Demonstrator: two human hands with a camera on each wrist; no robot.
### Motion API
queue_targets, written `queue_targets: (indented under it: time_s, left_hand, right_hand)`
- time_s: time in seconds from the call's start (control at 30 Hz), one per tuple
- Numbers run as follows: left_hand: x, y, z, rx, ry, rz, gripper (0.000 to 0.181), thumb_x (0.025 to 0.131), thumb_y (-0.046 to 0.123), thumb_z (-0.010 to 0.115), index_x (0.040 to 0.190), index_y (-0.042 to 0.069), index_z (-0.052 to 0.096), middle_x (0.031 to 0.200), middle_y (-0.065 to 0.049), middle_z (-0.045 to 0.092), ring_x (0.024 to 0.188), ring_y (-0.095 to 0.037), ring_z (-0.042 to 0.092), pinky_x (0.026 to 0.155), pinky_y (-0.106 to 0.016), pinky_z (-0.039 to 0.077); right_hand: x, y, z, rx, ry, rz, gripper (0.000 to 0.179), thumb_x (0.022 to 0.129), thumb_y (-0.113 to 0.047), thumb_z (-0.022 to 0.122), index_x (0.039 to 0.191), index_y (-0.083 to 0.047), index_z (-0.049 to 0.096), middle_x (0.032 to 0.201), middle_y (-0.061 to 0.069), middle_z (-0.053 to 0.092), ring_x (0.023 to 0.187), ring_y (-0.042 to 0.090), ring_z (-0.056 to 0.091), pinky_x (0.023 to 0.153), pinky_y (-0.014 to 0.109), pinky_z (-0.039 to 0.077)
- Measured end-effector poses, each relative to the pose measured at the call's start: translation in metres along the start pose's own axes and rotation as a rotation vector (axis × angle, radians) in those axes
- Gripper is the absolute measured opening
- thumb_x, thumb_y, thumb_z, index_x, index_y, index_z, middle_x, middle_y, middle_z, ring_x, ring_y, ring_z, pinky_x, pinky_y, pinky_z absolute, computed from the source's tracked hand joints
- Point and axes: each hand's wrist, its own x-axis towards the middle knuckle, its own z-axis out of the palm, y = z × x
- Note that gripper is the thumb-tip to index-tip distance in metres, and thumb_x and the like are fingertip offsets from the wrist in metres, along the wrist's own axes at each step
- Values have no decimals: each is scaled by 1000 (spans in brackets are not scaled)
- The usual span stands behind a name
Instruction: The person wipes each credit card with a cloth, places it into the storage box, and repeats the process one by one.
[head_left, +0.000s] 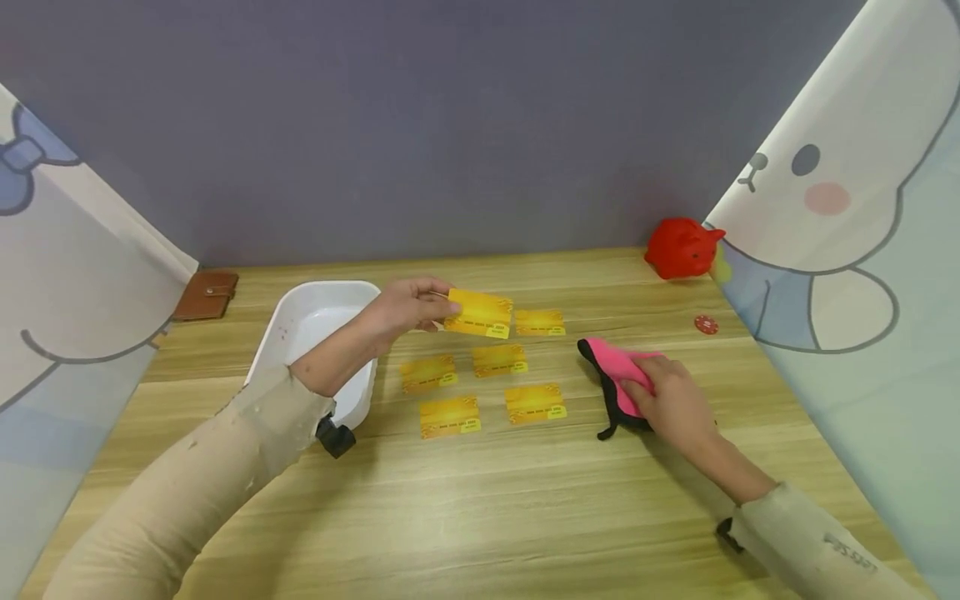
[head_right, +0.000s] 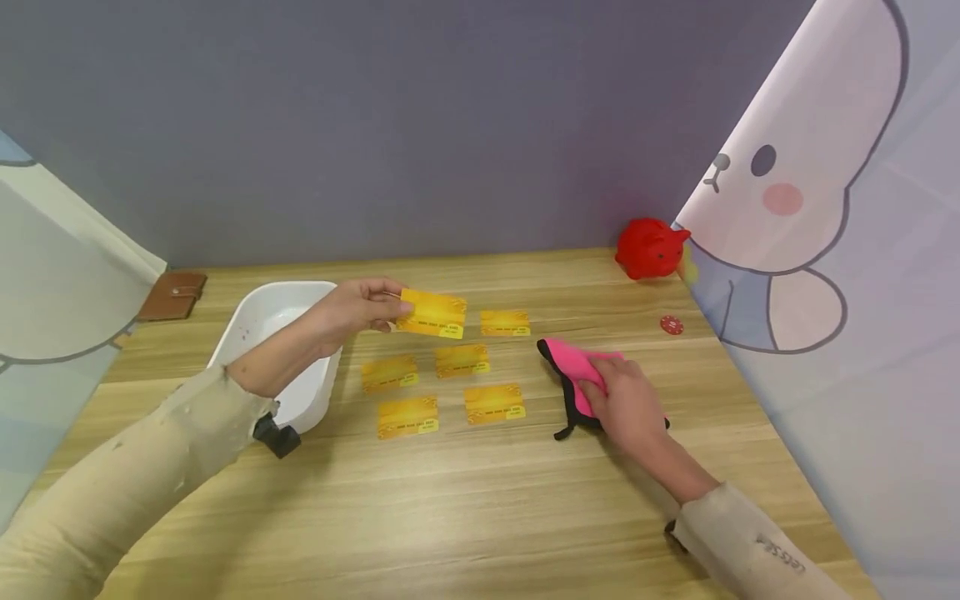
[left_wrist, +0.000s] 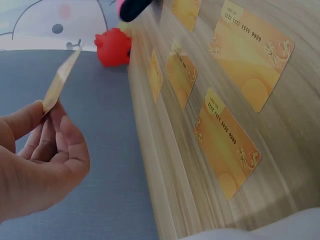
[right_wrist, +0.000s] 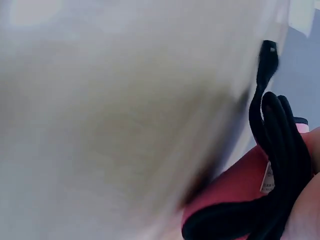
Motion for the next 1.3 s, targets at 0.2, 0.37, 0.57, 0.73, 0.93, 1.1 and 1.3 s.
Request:
queue_targets:
  time_s: [0.2, 0.37, 0.57, 0.73, 0.93, 1.1, 1.3]
  left_hand:
    - [-3, -2, 3, -38, -25, -8, 47, 99, 19, 64, 143, 8, 49, 120, -9, 63, 101, -23, 63, 95, -37, 54]
    - [-3, -7, 5, -53, -42, 4, 47, 100, 16, 63, 142, 5, 47, 116, -8, 64, 97, -19, 66, 92, -34, 56]
    - [-4, -9, 10, -112, -50, -25, 46, 99, 14, 63, 142, 8, 47, 116, -6, 63, 94, -16, 65, 98, -41, 54]
    - [-5, -9, 15, -152, -45, -49, 44, 100, 16, 63, 142, 12, 49, 119, -6, 60, 98, -22, 63, 94, -43, 56]
    - [-7, -10, 17, -142, -60, -27, 45, 99, 17, 64, 141, 12, 50, 109, -3, 60, 97, -24, 65, 88, -37, 58]
    - [-8, -10, 17, -136, -74, -21, 44, 99, 17, 65, 140, 12, 51, 106, -2, 61, 93, -22, 67, 89, -38, 57]
    - [-9, -12, 19, -125, -83, -22, 43, 99, 19, 65, 140, 14, 51, 108, -1, 62, 90, -16, 67, 88, -37, 56]
  right_hand:
    - [13, -6, -12, 49, 96, -14, 36, 90, -12, 74, 120, 6, 66, 103, 23, 69, 91, 37, 61, 71, 48, 49]
    - [22, -13, -21, 58, 156, -26, 32, 89, -11, 75, 116, 6, 68, 95, 21, 67, 81, 32, 58, 65, 42, 45]
    - [32, -20, -29, 77, 191, -19, 29, 89, -11, 75, 113, 4, 69, 92, 19, 66, 81, 30, 57, 65, 40, 43]
    - [38, -25, -32, 96, 194, -12, 29, 90, -13, 74, 114, 3, 69, 95, 19, 65, 87, 30, 55, 68, 40, 42]
    - [42, -33, -34, 107, 194, -17, 30, 90, -13, 74, 116, 2, 69, 96, 18, 65, 89, 31, 54, 70, 41, 42]
    - [44, -38, -35, 109, 217, -29, 32, 90, -13, 75, 118, 0, 69, 100, 18, 66, 92, 32, 56, 73, 41, 42]
    - [48, -43, -35, 118, 247, -48, 35, 88, -12, 76, 121, -2, 69, 101, 17, 67, 92, 31, 56, 73, 40, 39]
